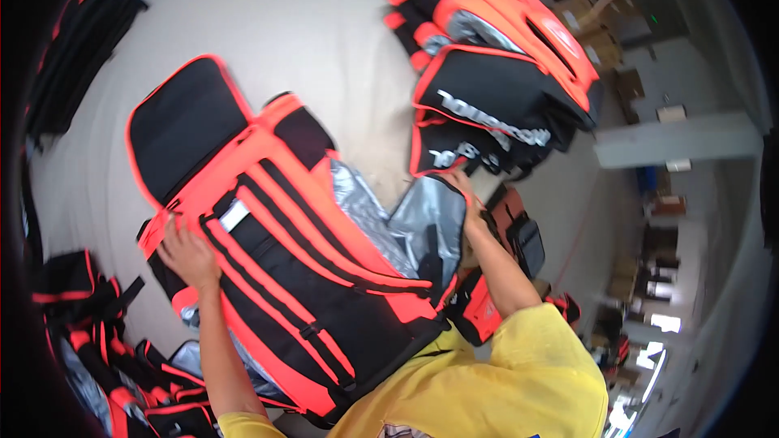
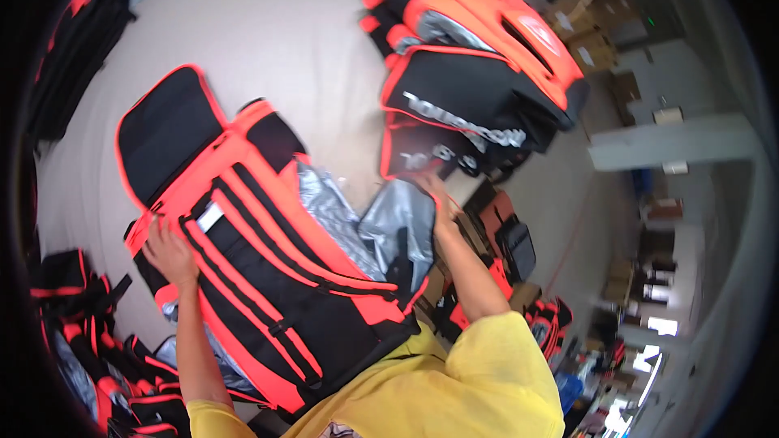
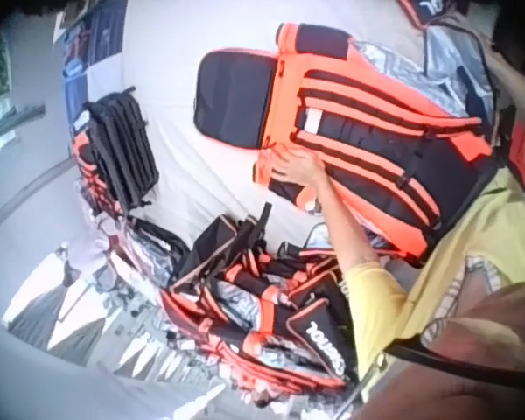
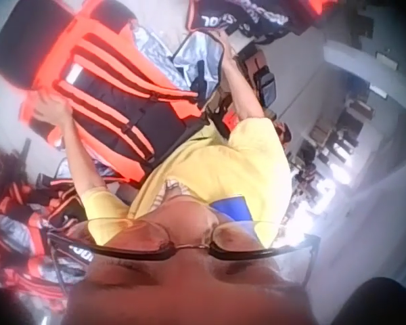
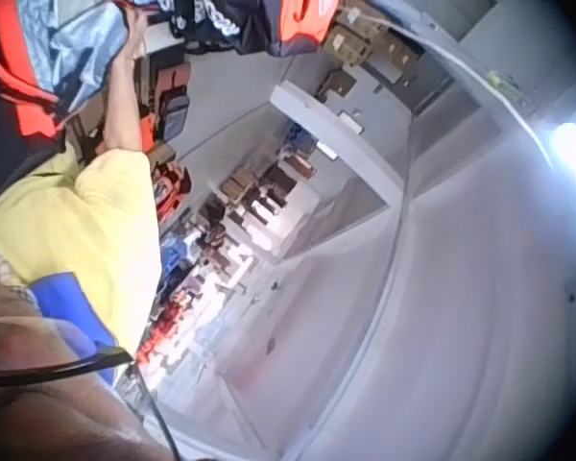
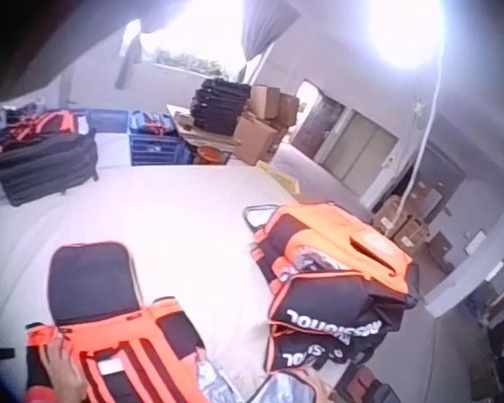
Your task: Checking and packing ski backpacks at a workstation.
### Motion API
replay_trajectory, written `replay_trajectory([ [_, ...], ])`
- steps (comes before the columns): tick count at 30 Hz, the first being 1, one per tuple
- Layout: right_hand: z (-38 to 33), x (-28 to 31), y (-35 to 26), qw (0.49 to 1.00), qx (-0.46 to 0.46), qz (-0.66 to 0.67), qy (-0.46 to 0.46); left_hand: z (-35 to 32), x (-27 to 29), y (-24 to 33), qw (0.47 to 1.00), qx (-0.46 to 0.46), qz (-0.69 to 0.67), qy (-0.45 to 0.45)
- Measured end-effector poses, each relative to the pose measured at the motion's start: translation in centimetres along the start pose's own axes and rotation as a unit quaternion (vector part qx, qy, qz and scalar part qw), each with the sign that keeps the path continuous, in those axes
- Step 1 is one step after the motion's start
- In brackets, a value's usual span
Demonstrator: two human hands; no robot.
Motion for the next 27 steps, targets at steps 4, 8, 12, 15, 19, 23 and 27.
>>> replay_trajectory([
  [4,-1.9,2.1,5.2,0.980,-0.071,-0.037,-0.182,0.8,1.5,2.7,0.999,0.012,-0.023,0.046],
  [8,-1.8,12.0,-0.5,0.898,-0.227,-0.256,-0.276,0.5,1.8,3.1,0.993,0.049,-0.096,-0.055],
  [12,3.9,13.4,-9.3,0.953,-0.198,-0.215,-0.077,0.4,3.3,2.0,0.994,0.068,-0.082,-0.040],
  [15,10.4,8.3,-21.3,0.981,-0.092,0.145,0.088,1.9,4.5,2.4,0.994,0.044,-0.059,-0.075],
  [19,17.1,-4.0,-35.5,0.928,-0.007,0.356,-0.108,3.6,3.3,1.6,0.989,0.050,-0.094,-0.098],
  [23,23.1,-13.7,-45.7,0.942,0.047,0.288,-0.168,3.1,3.0,1.2,0.991,0.064,-0.094,-0.075],
  [27,24.1,-19.9,-45.5,0.960,0.188,0.181,-0.101,3.2,2.1,1.5,0.988,0.082,-0.108,-0.076],
])
Point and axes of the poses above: each hand's wrist, its own z-axis towards the middle knuckle, its own x-axis out of the back of the hand, y = z × x, the point moved 1 cm from there along z, towards the middle knuckle, and after that the axes turned 9 degrees about x, right-handed, at the moved point
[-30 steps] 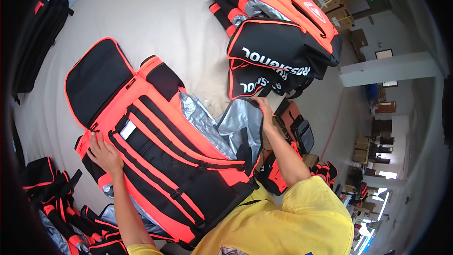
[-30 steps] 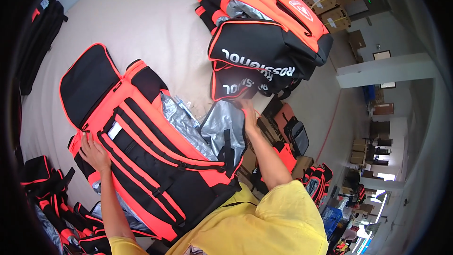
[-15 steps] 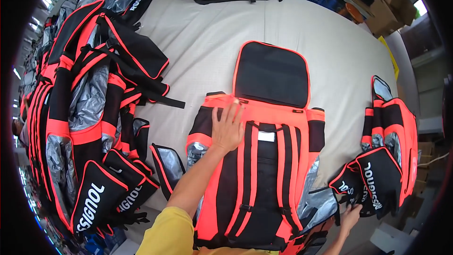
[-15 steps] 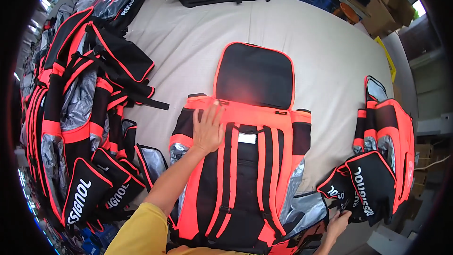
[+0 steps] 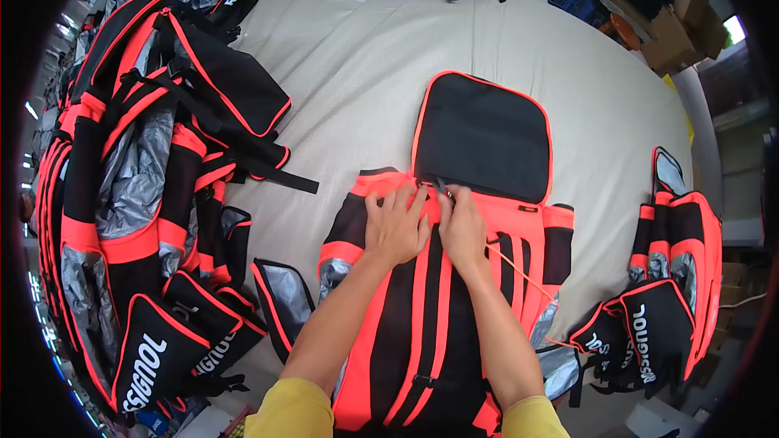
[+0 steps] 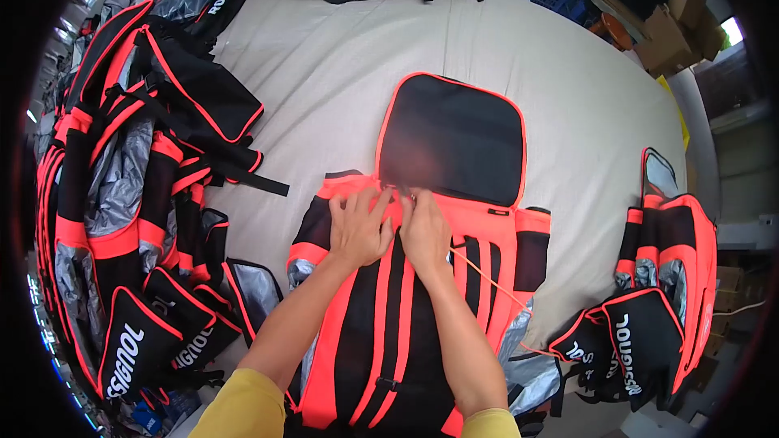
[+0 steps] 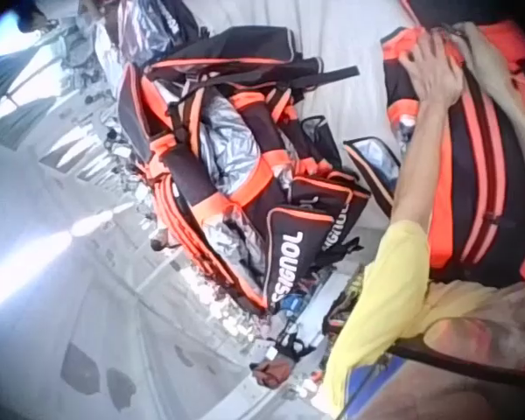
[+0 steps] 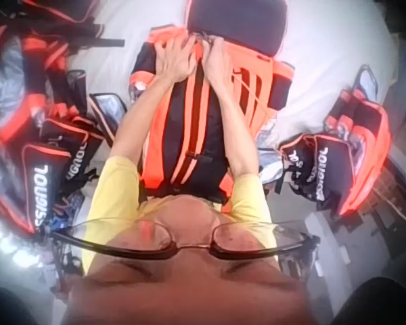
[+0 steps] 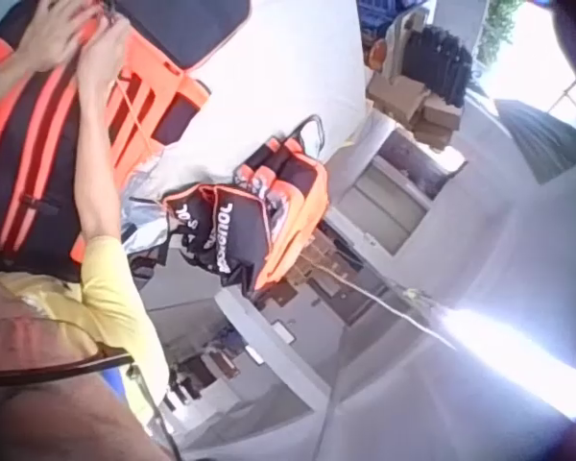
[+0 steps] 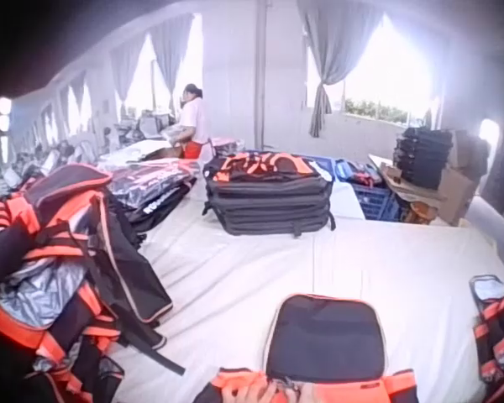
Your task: Checking and packing ski backpacks at a workstation.
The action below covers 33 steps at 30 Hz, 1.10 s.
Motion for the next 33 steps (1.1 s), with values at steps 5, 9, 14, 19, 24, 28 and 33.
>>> replay_trajectory([
  [5,-1.0,-1.3,0.3,0.999,0.034,-0.028,0.017,-0.3,-0.3,-0.5,1.000,0.002,0.014,0.011],
  [9,-0.6,-1.2,0.0,0.999,0.006,-0.032,-0.014,-0.3,-0.3,-0.6,0.999,-0.024,0.035,0.015],
  [14,-0.2,-1.0,-0.2,0.998,-0.031,-0.042,-0.034,-0.1,-0.3,-0.3,0.999,-0.009,0.027,0.017],
  [19,0.0,-0.9,-0.2,0.998,-0.034,-0.034,-0.039,-0.1,-0.4,-0.4,0.999,-0.012,0.007,0.030],
  [24,-0.1,-1.1,-0.1,0.999,-0.020,-0.039,-0.024,-0.2,-0.5,-0.4,0.999,-0.012,0.013,0.032],
  [28,-0.1,-1.2,-0.2,0.999,-0.025,-0.036,-0.027,-0.2,-0.5,-0.5,0.999,-0.012,0.023,0.034],
  [33,0.0,-1.2,-0.1,0.999,-0.018,-0.041,-0.025,-0.2,-0.5,-0.4,0.999,-0.013,0.016,0.038],
])
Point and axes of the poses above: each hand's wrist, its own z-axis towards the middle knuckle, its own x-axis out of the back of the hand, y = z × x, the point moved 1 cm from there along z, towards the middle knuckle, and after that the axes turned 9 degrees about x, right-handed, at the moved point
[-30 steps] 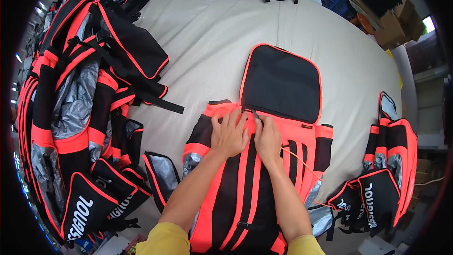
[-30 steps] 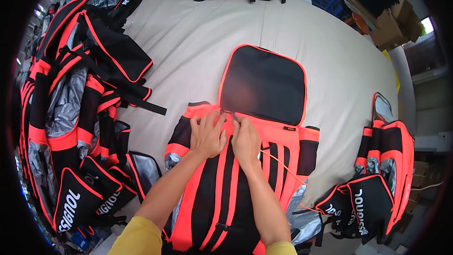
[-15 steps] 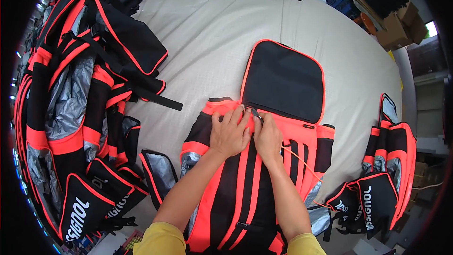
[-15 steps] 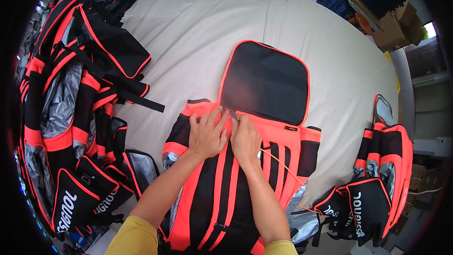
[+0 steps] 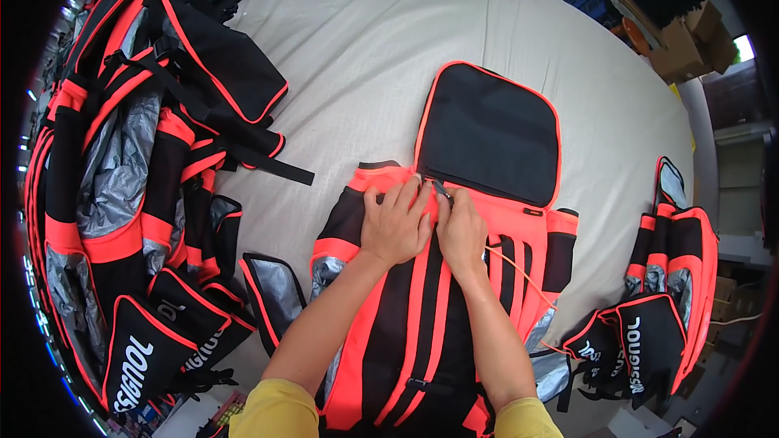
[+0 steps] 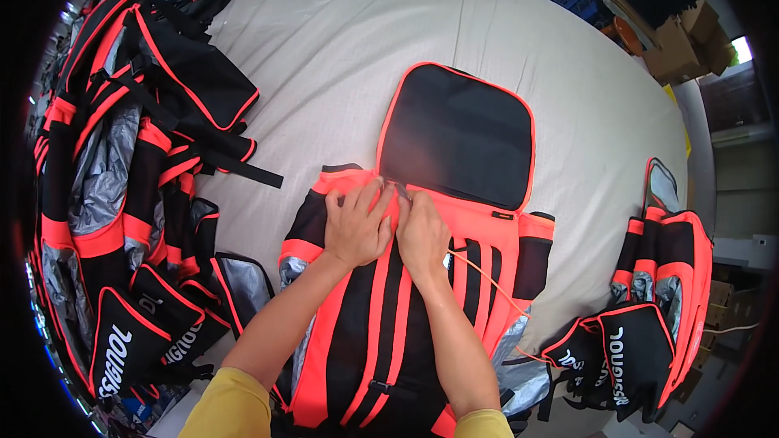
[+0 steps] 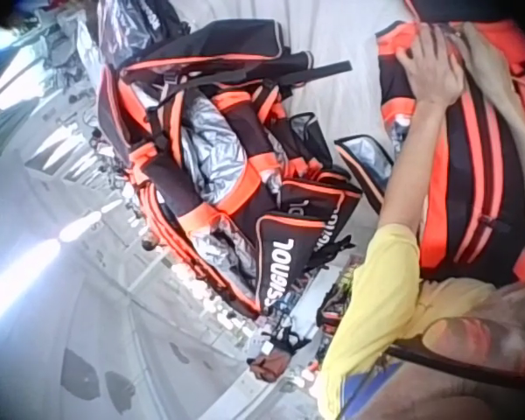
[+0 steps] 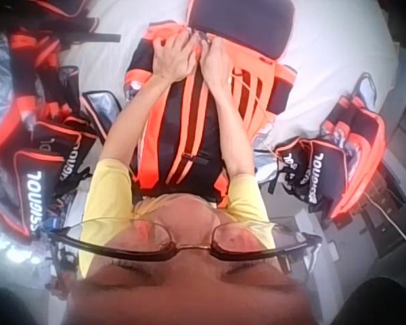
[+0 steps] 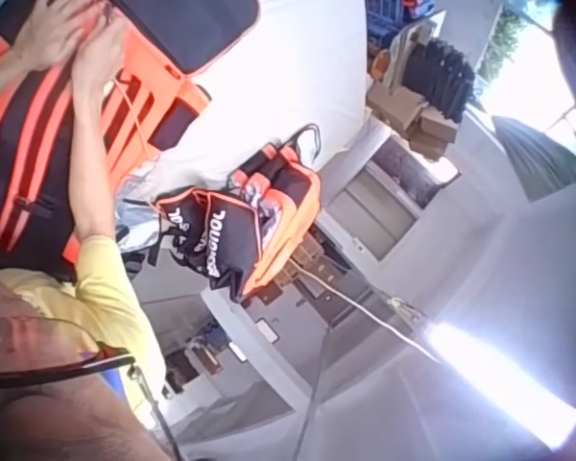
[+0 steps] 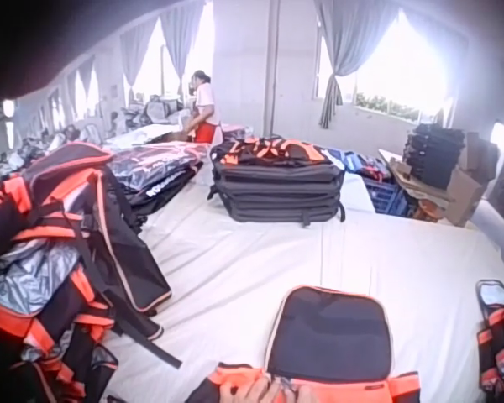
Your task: Checking and packing ski backpacks at a workstation.
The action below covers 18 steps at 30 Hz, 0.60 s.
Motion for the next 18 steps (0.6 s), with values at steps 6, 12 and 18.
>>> replay_trajectory([
  [6,0.10,-0.14,-0.04,1.000,-0.007,-0.004,0.015,0.07,0.13,0.06,1.000,-0.002,-0.004,0.004],
  [12,0.30,-0.06,0.44,0.999,-0.029,0.013,-0.020,0.06,0.11,0.10,1.000,-0.002,-0.005,0.001],
  [18,-0.10,-0.28,0.73,0.998,-0.038,0.045,0.000,-0.03,0.13,-0.07,1.000,0.001,-0.007,0.002],
])
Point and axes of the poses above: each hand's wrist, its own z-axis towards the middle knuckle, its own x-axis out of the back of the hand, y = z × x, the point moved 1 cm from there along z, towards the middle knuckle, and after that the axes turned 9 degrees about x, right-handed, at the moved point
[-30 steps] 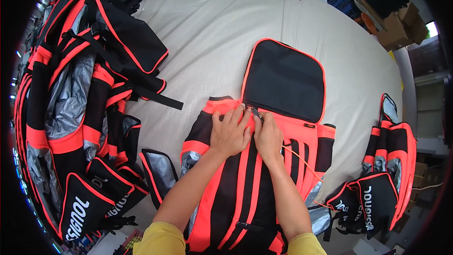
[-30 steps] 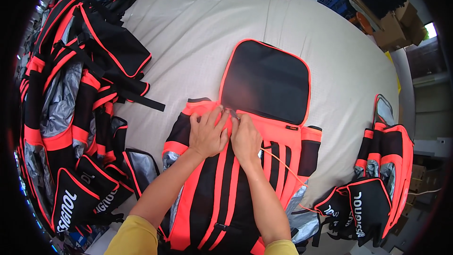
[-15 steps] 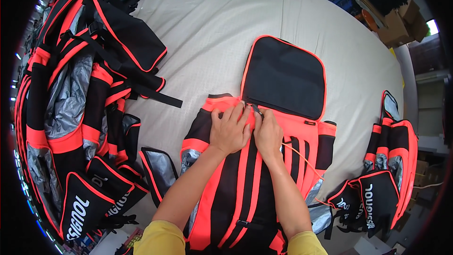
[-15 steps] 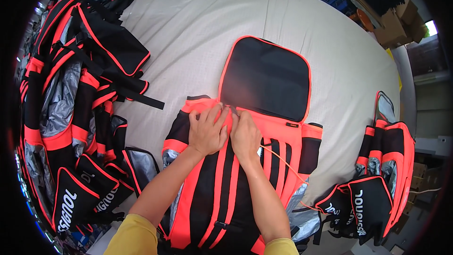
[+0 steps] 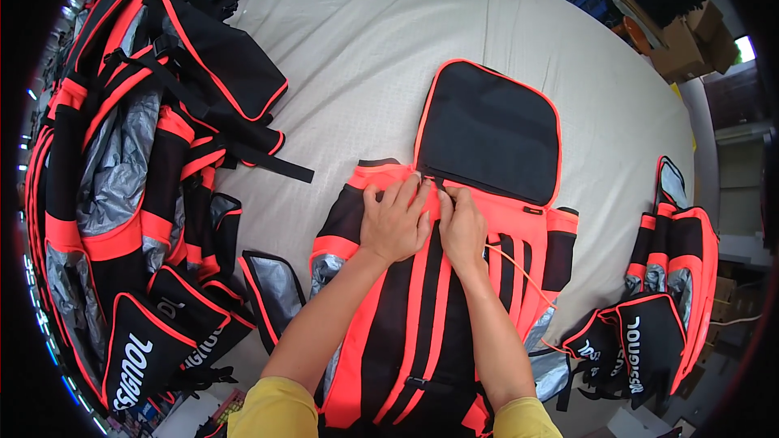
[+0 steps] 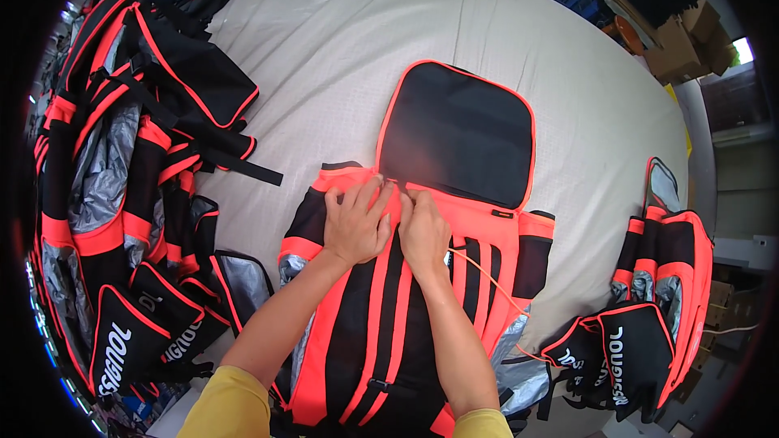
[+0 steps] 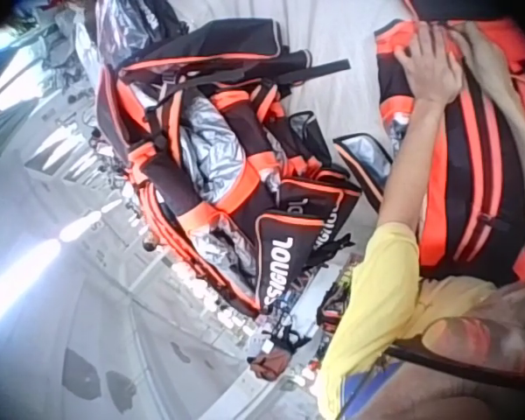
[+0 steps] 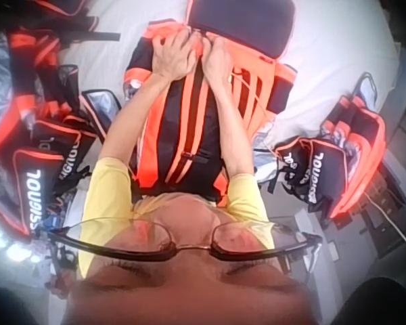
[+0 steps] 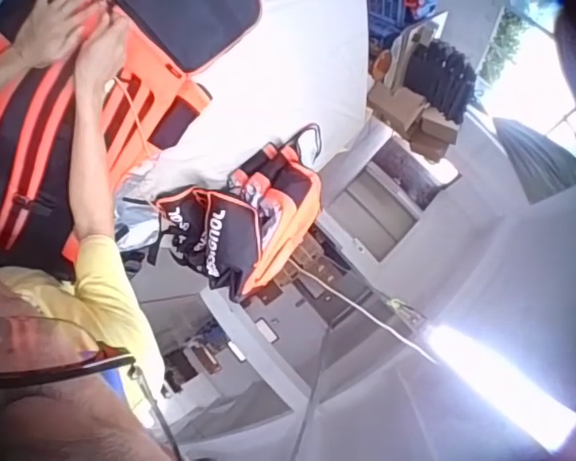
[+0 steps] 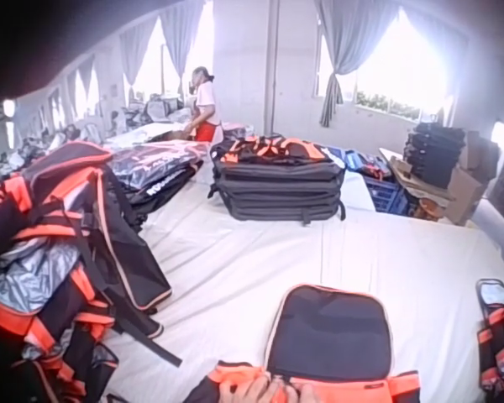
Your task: Checking and packing ski backpacks at a workstation.
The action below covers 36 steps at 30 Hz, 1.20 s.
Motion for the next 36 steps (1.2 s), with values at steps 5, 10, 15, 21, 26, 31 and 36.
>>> replay_trajectory([
  [5,0.1,-0.1,0.2,1.000,0.012,-0.008,-0.003,0.0,-0.1,0.1,1.000,-0.001,0.001,-0.001],
  [10,0.5,-0.1,-0.1,0.999,0.027,-0.018,-0.004,0.1,0.1,0.0,1.000,-0.001,0.007,-0.003],
  [15,0.6,0.0,0.0,1.000,0.014,-0.019,-0.014,0.2,-0.2,0.0,1.000,0.000,0.005,0.001],
  [21,-2.5,4.3,0.2,0.997,-0.003,0.045,0.067,0.4,-0.1,-0.2,1.000,0.005,-0.001,-0.003],
  [26,-13.6,19.1,3.3,0.989,-0.044,-0.056,0.132,0.3,0.1,0.0,1.000,-0.006,-0.021,0.019],
  [31,-37.3,36.9,11.1,0.940,-0.176,-0.253,0.147,-0.7,0.4,-0.2,1.000,-0.004,-0.016,0.005],
  [36,-63.0,58.9,11.8,0.789,-0.281,-0.468,0.284,-0.9,4.0,2.9,0.968,0.016,-0.230,0.099],
])
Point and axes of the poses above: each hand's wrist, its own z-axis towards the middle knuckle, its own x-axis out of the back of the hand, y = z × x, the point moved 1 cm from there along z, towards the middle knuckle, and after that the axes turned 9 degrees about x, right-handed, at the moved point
